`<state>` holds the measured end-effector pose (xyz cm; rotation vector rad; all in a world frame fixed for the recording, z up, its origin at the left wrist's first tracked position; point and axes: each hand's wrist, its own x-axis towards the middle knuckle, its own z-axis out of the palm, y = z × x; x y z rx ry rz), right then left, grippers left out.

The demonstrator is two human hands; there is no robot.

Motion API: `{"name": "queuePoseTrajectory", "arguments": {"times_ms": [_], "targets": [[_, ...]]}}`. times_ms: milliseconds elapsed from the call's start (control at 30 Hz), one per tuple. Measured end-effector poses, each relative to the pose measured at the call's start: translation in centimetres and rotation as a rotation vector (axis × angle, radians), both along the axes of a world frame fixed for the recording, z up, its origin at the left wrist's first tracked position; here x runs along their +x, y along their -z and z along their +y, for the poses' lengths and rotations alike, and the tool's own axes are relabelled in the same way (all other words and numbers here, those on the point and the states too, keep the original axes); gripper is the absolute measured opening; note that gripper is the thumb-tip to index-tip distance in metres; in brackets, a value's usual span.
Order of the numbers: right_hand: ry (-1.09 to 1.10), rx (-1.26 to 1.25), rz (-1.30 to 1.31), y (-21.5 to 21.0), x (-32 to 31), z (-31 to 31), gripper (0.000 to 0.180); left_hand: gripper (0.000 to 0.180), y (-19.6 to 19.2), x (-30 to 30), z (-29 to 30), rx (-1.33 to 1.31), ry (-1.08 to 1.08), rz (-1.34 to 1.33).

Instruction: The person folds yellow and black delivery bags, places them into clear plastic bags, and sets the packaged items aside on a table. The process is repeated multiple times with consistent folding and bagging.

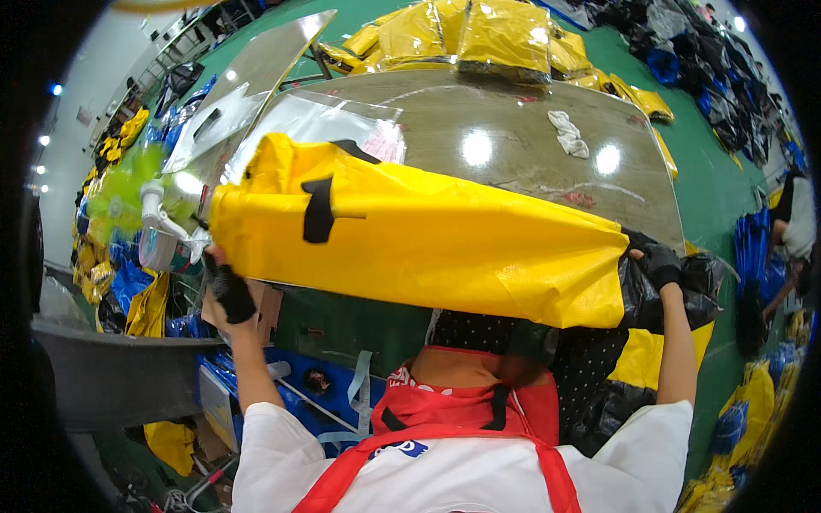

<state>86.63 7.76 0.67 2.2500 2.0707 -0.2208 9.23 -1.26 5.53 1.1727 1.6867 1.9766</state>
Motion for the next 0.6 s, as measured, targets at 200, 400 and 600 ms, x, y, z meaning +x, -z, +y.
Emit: {"name": "queuePoseTrajectory", "arguments": {"times_ms": [200, 400, 600], "targets": [[-0.038, -0.074, 0.070, -1.0, -2.6, 0.6, 0.037, 0.030, 12.5, -9.9, -0.7, -0.448, -0.140, 0.389], [0.019, -0.104, -0.083, -2.5, -3.8, -0.1, 0.043, 0.094, -1.9, -7.1, 4.2, -0.268, 0.432, 0.647], [0.028, -0.060, -0.038, -2.7, -4.5, -0.1, 0.051, 0.091, -1.8, -6.6, 12.0, -0.606, 0.775, 0.408]]}}
